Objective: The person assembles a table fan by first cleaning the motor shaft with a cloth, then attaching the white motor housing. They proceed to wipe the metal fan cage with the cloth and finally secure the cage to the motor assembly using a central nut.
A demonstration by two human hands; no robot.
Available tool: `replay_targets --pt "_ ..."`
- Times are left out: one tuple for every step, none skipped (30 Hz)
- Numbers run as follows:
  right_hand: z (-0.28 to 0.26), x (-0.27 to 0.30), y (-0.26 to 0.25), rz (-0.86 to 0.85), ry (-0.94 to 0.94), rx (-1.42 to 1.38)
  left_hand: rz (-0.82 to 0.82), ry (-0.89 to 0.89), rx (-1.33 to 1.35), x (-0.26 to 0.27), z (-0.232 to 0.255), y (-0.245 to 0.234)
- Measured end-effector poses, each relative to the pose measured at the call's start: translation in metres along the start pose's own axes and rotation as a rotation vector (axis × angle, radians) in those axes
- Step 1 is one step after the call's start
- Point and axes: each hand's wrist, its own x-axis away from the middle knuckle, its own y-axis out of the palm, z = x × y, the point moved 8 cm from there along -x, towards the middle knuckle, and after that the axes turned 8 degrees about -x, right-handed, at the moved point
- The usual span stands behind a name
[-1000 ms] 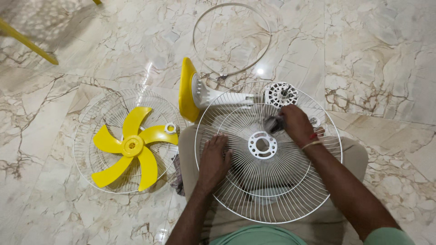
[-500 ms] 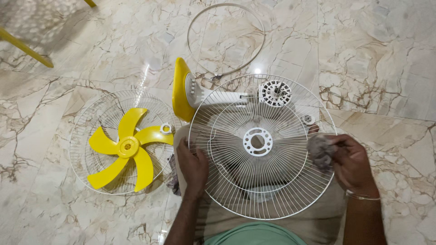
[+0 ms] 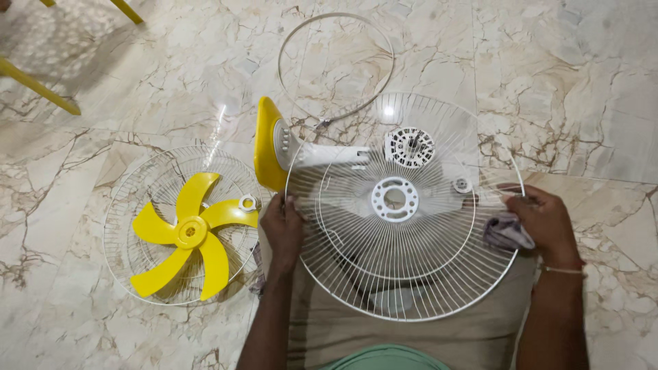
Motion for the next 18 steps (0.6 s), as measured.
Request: replay_targets --pt "-0.013 -0.017 -0.001 0.007 -0.031 -0.069 0.036 0.042 0.063 -0.020 0.009 0.005" --pt "-0.022 -0.035 0.000 0.012 -0.057 -0.136 0.044 0.058 0.062 -0.040 0.016 0.014" --pt "-0.030 -0.051 0.000 0.016 -0.084 -0.203 0.051 0.074 0.062 -0.061 0.025 0.023" --pt "-0.037 -0.066 -0.002 0.041 -0.111 -0.243 -0.013 0.100 0.175 -0.080 0.036 0.037" --pt "-0.044 -0.081 -0.004 0.065 -0.139 -0.283 -0.078 0.126 0.287 -0.095 0.045 0.050" --pt "-0.048 -0.092 -0.005 0.088 -0.170 -0.325 -0.110 0.098 0.283 -0.106 0.047 0.061" --pt "-0.045 -0.099 -0.007 0.118 -0.174 -0.330 -0.143 0.071 0.278 -0.116 0.047 0.072" --pt "-0.039 -0.104 -0.009 0.148 -0.178 -0.336 -0.175 0.044 0.272 -0.124 0.043 0.081" --pt "-0.030 -0.110 -0.012 0.177 -0.182 -0.343 -0.214 0.058 0.303 -0.130 0.039 0.090" --pt "-0.019 -0.116 -0.014 0.182 -0.197 -0.397 -0.258 0.065 0.331 -0.134 0.031 0.100" --pt "-0.007 -0.124 -0.015 0.188 -0.212 -0.451 -0.302 0.072 0.358 -0.138 0.022 0.111" --pt "0.005 -0.131 -0.017 0.194 -0.230 -0.505 -0.325 0.069 0.364 -0.141 0.010 0.120" --pt "0.021 -0.134 -0.019 0.208 -0.192 -0.498 -0.348 0.067 0.370 -0.142 -0.001 0.129" --pt "0.035 -0.137 -0.019 0.220 -0.156 -0.492 -0.369 0.067 0.375 -0.145 -0.010 0.137" --pt "0.045 -0.142 -0.020 0.232 -0.121 -0.487 -0.371 0.066 0.368 -0.150 -0.020 0.143" --pt "0.051 -0.145 -0.021 0.230 -0.106 -0.450 -0.375 0.059 0.360 -0.152 -0.030 0.150" --pt "0.057 -0.148 -0.021 0.228 -0.091 -0.414 -0.380 0.053 0.351 -0.153 -0.040 0.156" --pt "0.062 -0.148 -0.022 0.230 -0.075 -0.376 -0.358 0.130 0.273 -0.155 -0.045 0.159"
